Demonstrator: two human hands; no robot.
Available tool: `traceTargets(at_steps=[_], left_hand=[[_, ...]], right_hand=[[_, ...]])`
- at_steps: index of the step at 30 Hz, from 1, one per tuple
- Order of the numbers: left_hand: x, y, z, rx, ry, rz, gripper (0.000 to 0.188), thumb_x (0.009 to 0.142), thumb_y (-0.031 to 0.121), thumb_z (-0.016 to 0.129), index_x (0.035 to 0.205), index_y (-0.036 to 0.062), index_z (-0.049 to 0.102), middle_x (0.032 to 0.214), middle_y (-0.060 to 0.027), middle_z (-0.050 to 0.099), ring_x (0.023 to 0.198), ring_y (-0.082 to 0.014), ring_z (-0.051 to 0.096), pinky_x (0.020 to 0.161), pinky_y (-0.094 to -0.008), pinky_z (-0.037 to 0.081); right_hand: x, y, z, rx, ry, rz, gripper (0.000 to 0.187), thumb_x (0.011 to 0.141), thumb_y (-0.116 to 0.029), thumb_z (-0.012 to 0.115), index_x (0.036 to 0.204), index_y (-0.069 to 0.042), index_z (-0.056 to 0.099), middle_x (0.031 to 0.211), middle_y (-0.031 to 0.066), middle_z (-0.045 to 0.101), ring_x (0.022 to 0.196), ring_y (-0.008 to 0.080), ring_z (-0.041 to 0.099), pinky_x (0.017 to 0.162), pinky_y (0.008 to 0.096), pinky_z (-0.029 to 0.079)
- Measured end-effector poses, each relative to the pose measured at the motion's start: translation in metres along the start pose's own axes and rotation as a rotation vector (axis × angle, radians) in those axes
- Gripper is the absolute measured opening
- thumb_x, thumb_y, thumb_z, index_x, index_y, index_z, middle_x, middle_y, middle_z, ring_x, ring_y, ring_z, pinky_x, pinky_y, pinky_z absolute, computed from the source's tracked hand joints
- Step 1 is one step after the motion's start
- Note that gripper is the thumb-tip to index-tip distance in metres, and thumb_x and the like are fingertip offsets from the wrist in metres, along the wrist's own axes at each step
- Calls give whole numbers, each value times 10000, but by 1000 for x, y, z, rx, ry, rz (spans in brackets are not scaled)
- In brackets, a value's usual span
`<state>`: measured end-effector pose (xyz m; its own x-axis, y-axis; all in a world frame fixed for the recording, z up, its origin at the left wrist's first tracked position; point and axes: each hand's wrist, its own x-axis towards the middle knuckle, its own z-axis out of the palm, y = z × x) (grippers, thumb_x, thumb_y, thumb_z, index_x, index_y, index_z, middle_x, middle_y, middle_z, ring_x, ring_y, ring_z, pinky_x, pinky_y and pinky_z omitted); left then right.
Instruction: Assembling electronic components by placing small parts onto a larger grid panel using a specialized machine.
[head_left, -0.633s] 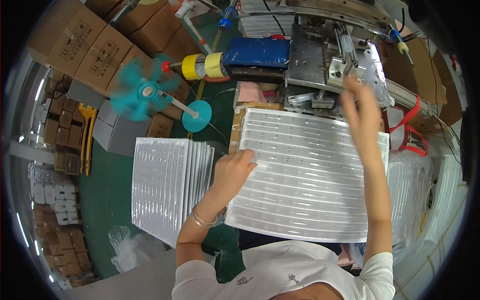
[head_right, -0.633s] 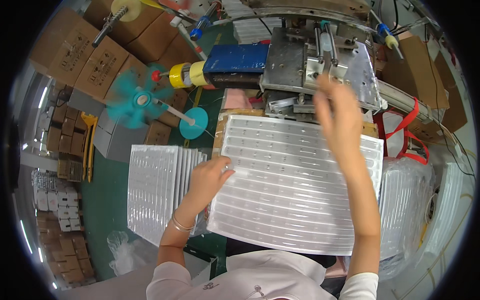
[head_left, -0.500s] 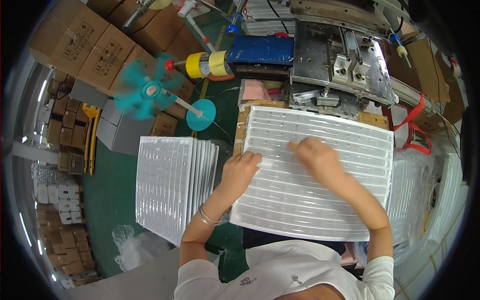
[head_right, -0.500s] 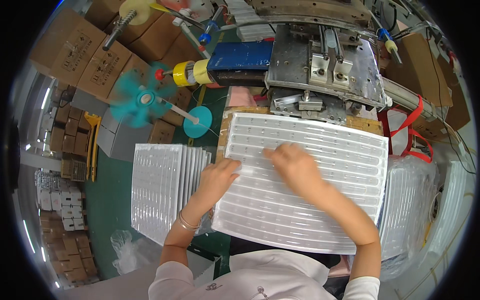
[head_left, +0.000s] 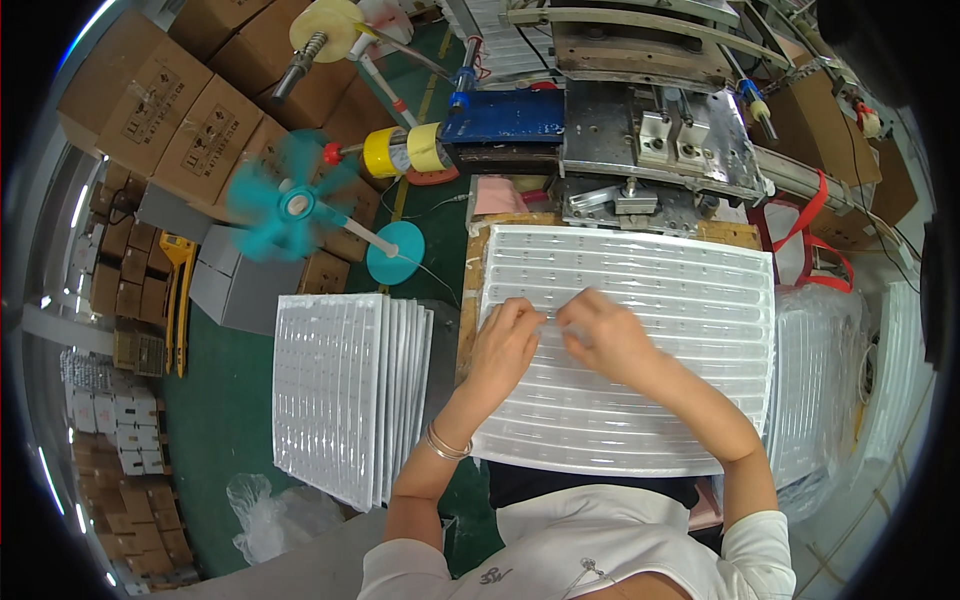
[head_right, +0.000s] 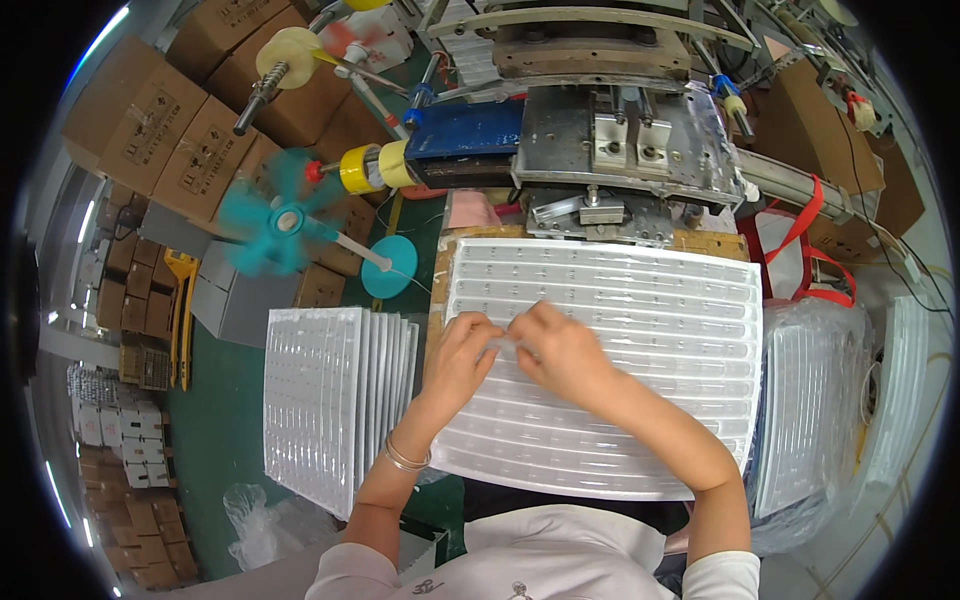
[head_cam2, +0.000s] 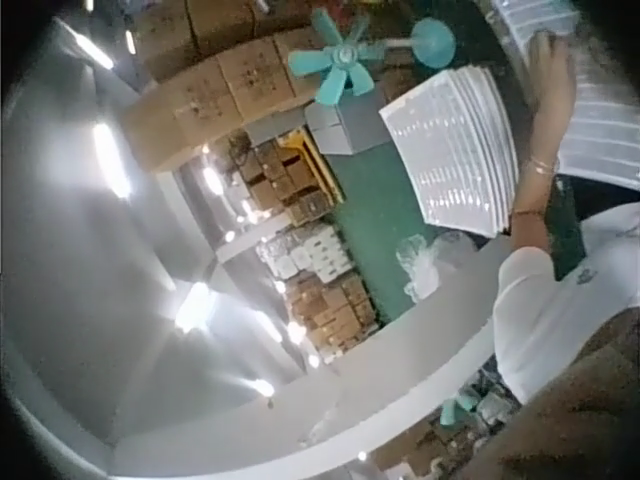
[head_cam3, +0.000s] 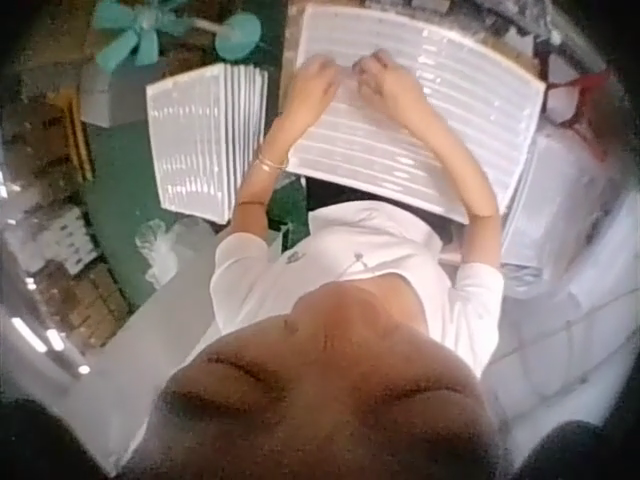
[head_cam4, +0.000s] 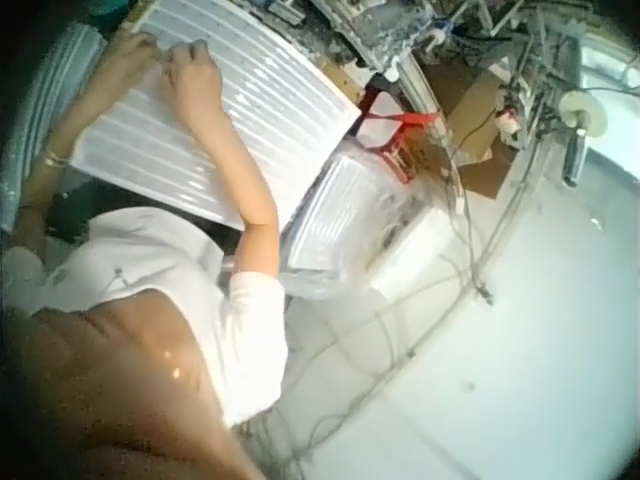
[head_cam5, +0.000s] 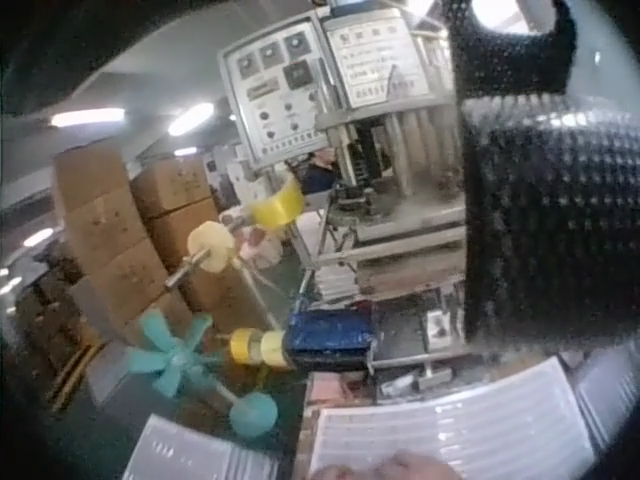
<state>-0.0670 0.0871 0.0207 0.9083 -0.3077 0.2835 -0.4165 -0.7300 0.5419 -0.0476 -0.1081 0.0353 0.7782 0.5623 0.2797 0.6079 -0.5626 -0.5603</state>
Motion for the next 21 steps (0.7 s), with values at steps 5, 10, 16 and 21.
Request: traceTargets(at_steps=[5,10,16,21], left_hand=[[1,2,13,112,-37,164,296,674,39,701,956,69,616,946,-70,571,921,-246,545,813,-381,419],[-10,-6,-3,209,-92,52,331,696,117,716,1018,114,641,1004,-47,596,952,-230,531,819,-351,388],[-1,9,-16,162,-44,-59,295,762,143,694,1044,75,640,1020,-91,616,962,-285,551,854,-379,405],[76,30,-13,10,231,118,343,767,123,680,1106,104,628,1000,-78,601,906,-273,551,806,-375,403]], right_hand=[[-9,31,-57,188,314,199,275,724,-73,669,958,-47,525,863,77,563,701,214,587,635,309,480],[-33,59,-99,351,496,460,153,827,-102,625,935,-23,551,1014,57,625,739,131,575,627,255,442],[-40,74,-125,392,632,431,264,852,-85,603,1114,-56,606,1155,50,591,999,135,531,742,223,475],[-25,69,-135,610,672,415,241,873,-82,601,1104,-11,602,1117,65,613,921,122,584,754,231,480]])
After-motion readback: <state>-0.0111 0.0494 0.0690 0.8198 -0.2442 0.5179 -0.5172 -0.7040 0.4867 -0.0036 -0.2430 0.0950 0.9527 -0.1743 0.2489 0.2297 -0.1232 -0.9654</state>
